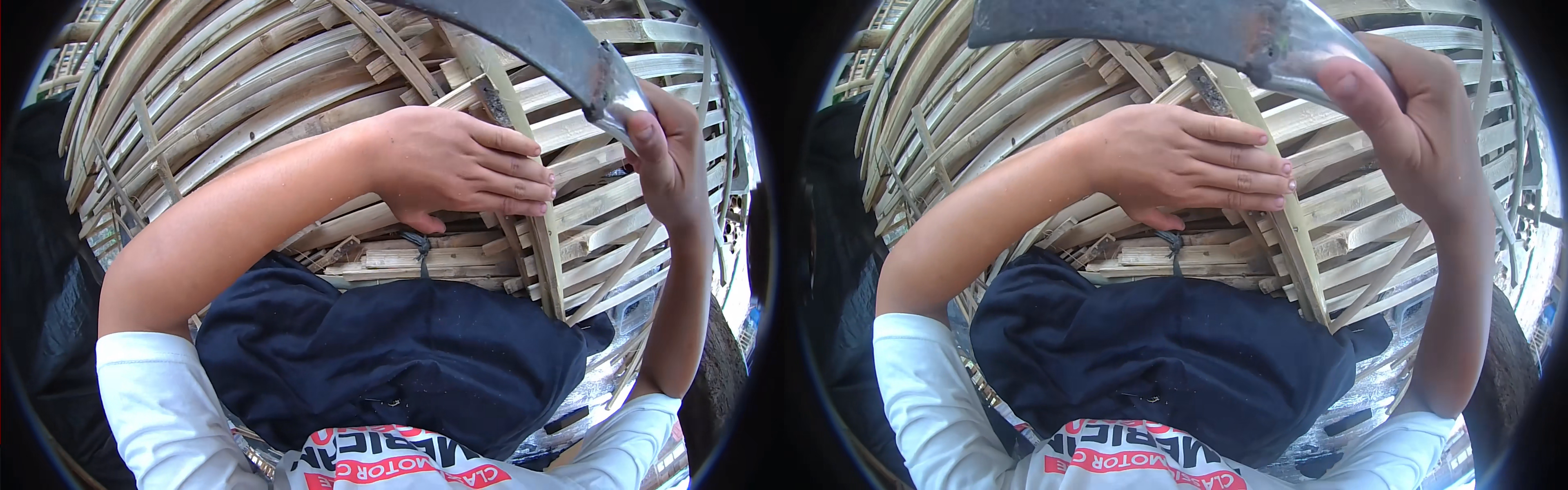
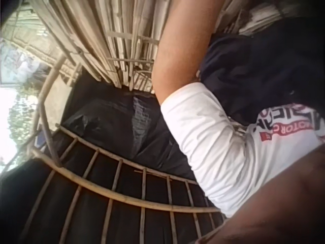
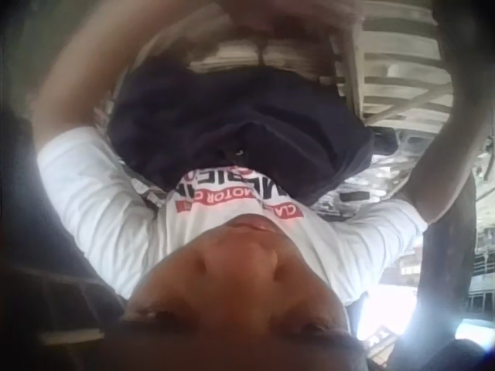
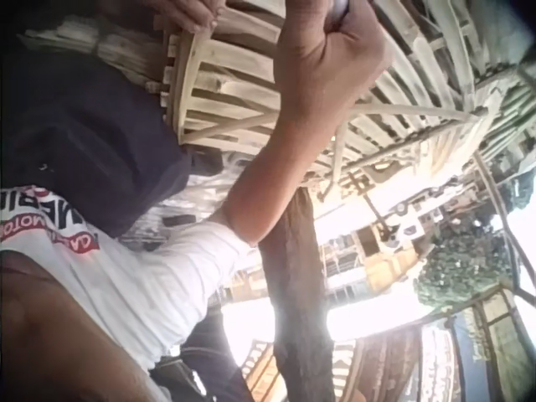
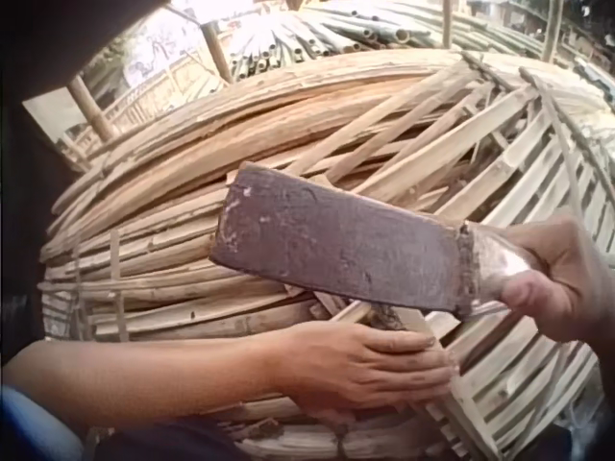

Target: The person assembles a lattice structure from bamboo slats with a cleaver and small pins, tapping the pins through the joints to secure the criss-crossed pieces.

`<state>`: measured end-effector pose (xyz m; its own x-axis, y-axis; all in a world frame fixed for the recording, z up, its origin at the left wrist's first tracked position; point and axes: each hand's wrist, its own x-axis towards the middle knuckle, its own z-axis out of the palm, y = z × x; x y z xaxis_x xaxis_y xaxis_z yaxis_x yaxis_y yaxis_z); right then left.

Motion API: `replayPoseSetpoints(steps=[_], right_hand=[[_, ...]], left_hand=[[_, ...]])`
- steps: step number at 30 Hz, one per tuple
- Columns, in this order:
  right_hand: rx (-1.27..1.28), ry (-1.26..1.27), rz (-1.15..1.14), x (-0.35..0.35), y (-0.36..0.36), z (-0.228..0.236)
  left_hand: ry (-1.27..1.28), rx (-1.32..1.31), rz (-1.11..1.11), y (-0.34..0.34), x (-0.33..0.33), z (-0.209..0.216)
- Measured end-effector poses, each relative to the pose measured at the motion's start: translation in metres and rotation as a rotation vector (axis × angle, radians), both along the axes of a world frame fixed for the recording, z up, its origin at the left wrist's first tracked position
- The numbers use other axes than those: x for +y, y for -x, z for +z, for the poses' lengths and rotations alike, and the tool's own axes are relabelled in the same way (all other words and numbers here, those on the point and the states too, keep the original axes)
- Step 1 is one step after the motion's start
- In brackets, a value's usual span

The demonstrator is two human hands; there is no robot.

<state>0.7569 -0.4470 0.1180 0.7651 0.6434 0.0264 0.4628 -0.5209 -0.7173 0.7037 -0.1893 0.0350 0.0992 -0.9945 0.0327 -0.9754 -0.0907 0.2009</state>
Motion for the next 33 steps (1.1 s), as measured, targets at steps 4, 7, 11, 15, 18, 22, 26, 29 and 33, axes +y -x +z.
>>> replayPoseSetpoints(steps=[4, 7, 11, 15, 18, 22, 26, 29, 33], right_hand=[[-0.045, 0.017, -0.030, -0.009, 0.012, 0.004], [-0.153, 0.046, -0.096, -0.021, 0.029, 0.003], [-0.383, 0.049, -0.015, -0.056, 0.039, -0.007], [-0.254, 0.271, -0.045, -0.051, 0.035, -0.023], [-0.241, 0.182, 0.009, -0.055, 0.032, -0.029], [-0.326, 0.329, 0.002, -0.047, 0.021, -0.029], [-0.237, 0.109, -0.023, -0.048, 0.028, -0.031], [-0.249, 0.173, 0.005, -0.039, 0.015, -0.029], [-0.243, 0.323, 0.023, -0.046, 0.015, -0.037]], left_hand=[[0.003, -0.003, 0.007, 0.000, 0.003, 0.001], [0.015, 0.026, 0.005, 0.001, 0.003, 0.000], [0.028, 0.024, -0.018, -0.001, -0.001, 0.003], [0.042, -0.017, -0.013, 0.001, -0.001, 0.003], [0.057, -0.100, 0.016, 0.003, -0.001, 0.003], [0.130, -0.088, 0.034, 0.003, 0.000, -0.004], [0.084, -0.028, 0.037, 0.001, -0.001, -0.001], [0.051, 0.023, 0.027, 0.002, 0.000, 0.000], [0.047, 0.016, 0.012, 0.000, -0.001, -0.001]])
